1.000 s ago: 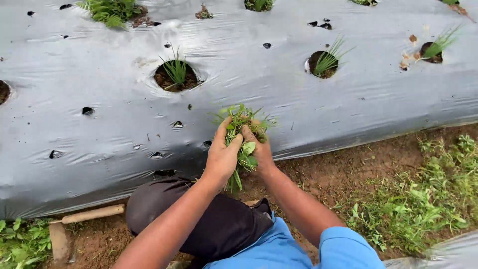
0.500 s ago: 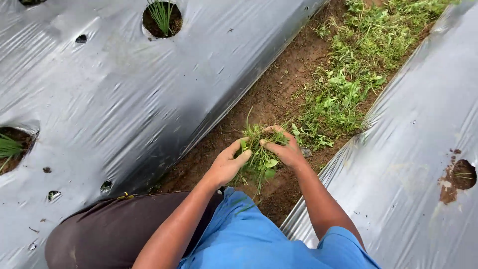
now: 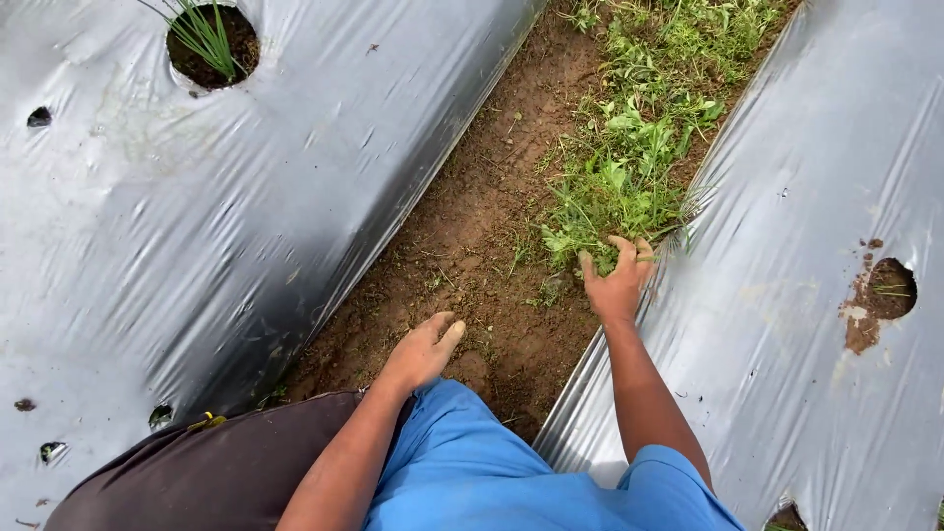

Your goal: The person uses a small hand hoe to loosen soil and remove weeds from a narrow strip between two plastic-covered garden beds. They gather the uprooted weeds by hand and discard them, then briefly adjust the plastic sheeting around a plant hole before resuming weeding.

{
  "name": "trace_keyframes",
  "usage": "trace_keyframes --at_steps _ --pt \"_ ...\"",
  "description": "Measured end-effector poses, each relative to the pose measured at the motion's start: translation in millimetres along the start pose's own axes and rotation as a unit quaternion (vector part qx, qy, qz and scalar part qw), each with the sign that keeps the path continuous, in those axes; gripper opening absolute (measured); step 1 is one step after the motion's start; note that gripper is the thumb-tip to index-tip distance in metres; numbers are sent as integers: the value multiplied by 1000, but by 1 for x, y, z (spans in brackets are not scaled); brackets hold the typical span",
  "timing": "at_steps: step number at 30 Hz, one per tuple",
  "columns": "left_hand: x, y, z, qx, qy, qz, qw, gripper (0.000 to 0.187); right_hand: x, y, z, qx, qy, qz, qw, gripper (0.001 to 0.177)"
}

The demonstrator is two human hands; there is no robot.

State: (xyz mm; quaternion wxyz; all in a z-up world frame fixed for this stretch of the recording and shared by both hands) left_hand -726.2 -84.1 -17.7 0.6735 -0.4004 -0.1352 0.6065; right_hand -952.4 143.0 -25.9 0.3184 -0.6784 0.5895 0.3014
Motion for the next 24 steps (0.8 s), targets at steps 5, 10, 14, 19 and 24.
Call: trace_keyframes --at_steps 5,10,14,19,24 --pt "6 1 -1 -7 91 -30 995 75 68 8 109 91 -134 -275 948 51" --pt "22 9 -21 -36 186 -41 981 76 92 10 93 59 -157 -232 958 56" --pt "6 -27 -18 -90 168 -25 981 75 159 23 97 -28 -266 -324 908 59" --pt "38 -47 -60 -119 53 20 991 79 196 -35 -35 -162 -365 -463 791 62" --pt "41 -109 -58 93 -47 226 969 66 269 -156 -169 -348 -191 -615 681 47"
Point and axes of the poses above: each hand's wrist, its own y-axis towards the middle knuckle, its own x-axis out of the palm, z = x × y, the point moved 2 cm from there along y, towards the middle knuckle, and after that the axes turned 5 degrees about y, right-handed, at the moved point
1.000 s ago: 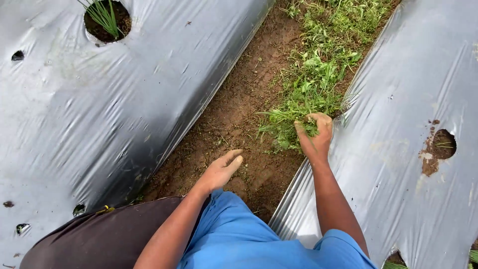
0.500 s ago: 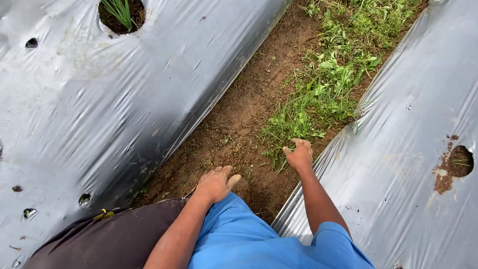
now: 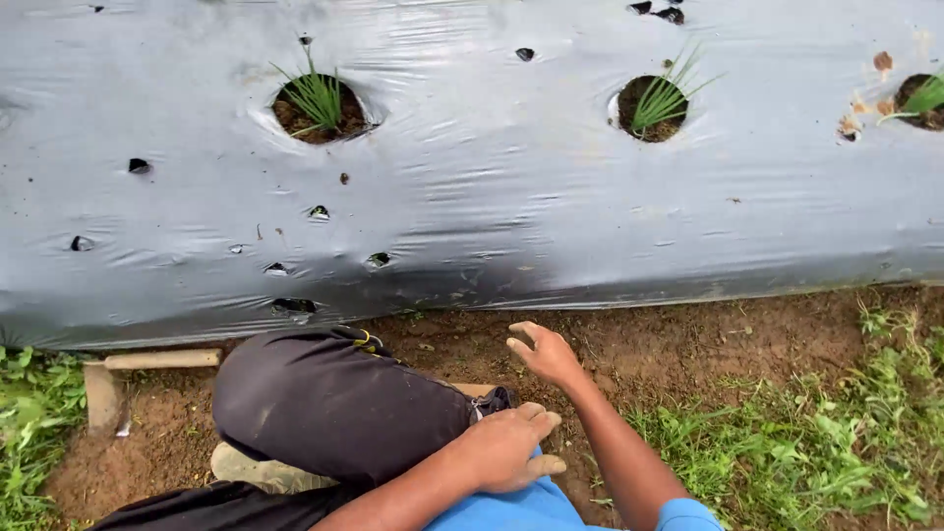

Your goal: The person uses a small hand hoe to loosen soil and remove weeds from a narrow strip between two plastic-covered garden beds. They gather the uprooted weeds by hand and discard them, then briefly adjust the plastic sheeting around a plant hole before resuming weeding.

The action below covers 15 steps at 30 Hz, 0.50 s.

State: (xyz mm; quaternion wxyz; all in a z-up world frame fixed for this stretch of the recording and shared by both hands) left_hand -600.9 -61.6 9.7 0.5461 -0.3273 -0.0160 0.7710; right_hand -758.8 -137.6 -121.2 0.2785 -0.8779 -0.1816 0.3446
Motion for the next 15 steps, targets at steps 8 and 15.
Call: trace_keyframes --at_steps 8,15 --pt "-59 -179 -14 17 -148 252 956 23 94 69 -242 -252 -155 -228 928 44" --pt "-10 -372 1 -202 -225 493 816 30 206 56 -344 -310 -219 -388 840 51"
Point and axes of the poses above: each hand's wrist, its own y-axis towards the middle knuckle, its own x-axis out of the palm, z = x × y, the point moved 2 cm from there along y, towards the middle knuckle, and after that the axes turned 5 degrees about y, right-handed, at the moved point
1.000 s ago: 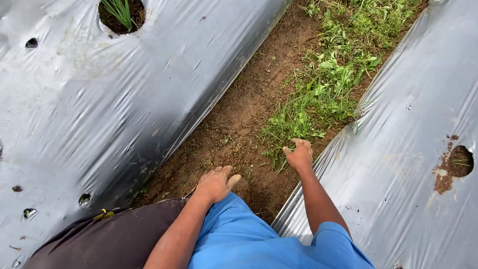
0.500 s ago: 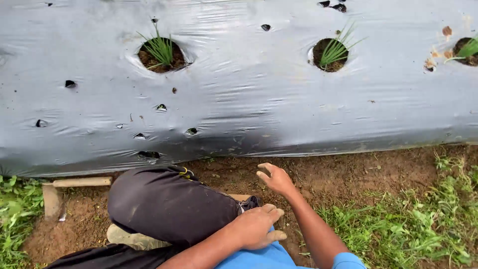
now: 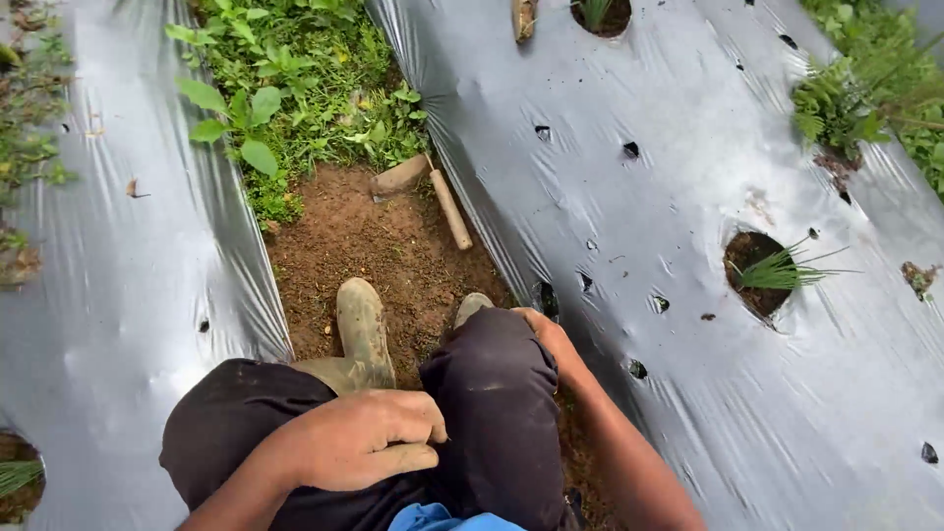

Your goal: The person uses a small hand hoe to loosen soil and remove weeds from a narrow strip between two plastic-covered garden beds. They gather the uprooted weeds by hand and discard them, then briefly adjust the plastic sheeting around a plant hole before resuming weeding.

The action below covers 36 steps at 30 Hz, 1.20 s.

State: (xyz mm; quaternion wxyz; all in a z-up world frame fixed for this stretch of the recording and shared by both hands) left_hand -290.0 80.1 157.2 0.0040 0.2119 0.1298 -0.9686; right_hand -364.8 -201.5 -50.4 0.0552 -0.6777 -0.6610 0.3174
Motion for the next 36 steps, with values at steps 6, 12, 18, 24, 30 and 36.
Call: trace_keyframes --at_steps 6,12,18,24,30,36 --pt "-43 -99 -88 -279 162 119 939 17 52 131 34 27 -81 -38 996 74" --pt "-63 -108 -96 -280 151 67 946 40 78 176 -36 28 -209 -136 968 67" --pt "-63 -120 -107 -215 157 91 959 31 80 206 -96 -29 -326 -178 928 66" --pt "-54 -149 -95 -119 114 172 971 31 116 176 -208 -99 -393 -210 890 54" --pt "-55 -203 -59 -77 125 319 936 32 155 197 -240 -122 -396 -224 882 54" --pt "-57 -190 -105 -101 81 347 929 27 143 203 -203 -89 -397 -230 884 55"
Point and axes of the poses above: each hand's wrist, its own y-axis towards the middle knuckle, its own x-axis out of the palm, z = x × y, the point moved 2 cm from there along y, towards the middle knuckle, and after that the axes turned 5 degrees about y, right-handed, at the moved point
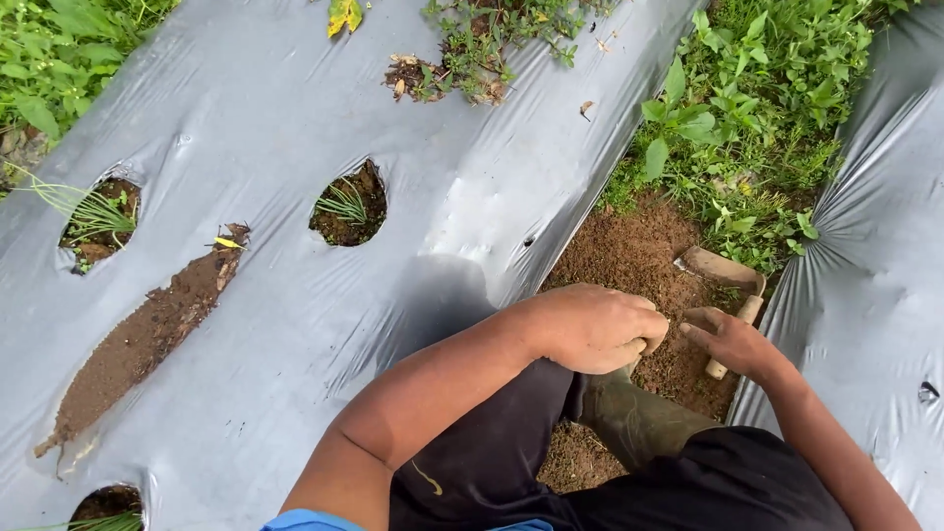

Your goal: The person uses a small hand hoe to loosen soil and remove weeds from a narrow strip between two plastic-covered garden beds. They gather the uprooted weeds by hand and discard them, then briefly adjust the plastic sheeting around a plant hole before resuming weeding.

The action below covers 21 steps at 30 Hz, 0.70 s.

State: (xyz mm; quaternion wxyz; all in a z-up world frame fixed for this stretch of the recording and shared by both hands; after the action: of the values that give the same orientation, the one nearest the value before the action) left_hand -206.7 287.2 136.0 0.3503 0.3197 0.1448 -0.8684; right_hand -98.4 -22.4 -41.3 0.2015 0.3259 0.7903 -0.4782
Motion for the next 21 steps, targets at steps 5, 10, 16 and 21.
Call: trace_keyframes --at_steps 5,10,16,21 --pt "2 17 12 -28 16 -67 997 31 -14 -10 21 80 -100 -37 991 63" --pt "5 8 -12 5 -37 85 996 38 -23 -25 -35 48 -148 -36 987 61" --pt "41 -112 -109 -124 20 517 846 22 -25 -22 -206 -114 -173 -4 978 45" --pt "73 -227 -172 -423 322 457 713 74 41 32 -352 -315 -145 -21 938 33"
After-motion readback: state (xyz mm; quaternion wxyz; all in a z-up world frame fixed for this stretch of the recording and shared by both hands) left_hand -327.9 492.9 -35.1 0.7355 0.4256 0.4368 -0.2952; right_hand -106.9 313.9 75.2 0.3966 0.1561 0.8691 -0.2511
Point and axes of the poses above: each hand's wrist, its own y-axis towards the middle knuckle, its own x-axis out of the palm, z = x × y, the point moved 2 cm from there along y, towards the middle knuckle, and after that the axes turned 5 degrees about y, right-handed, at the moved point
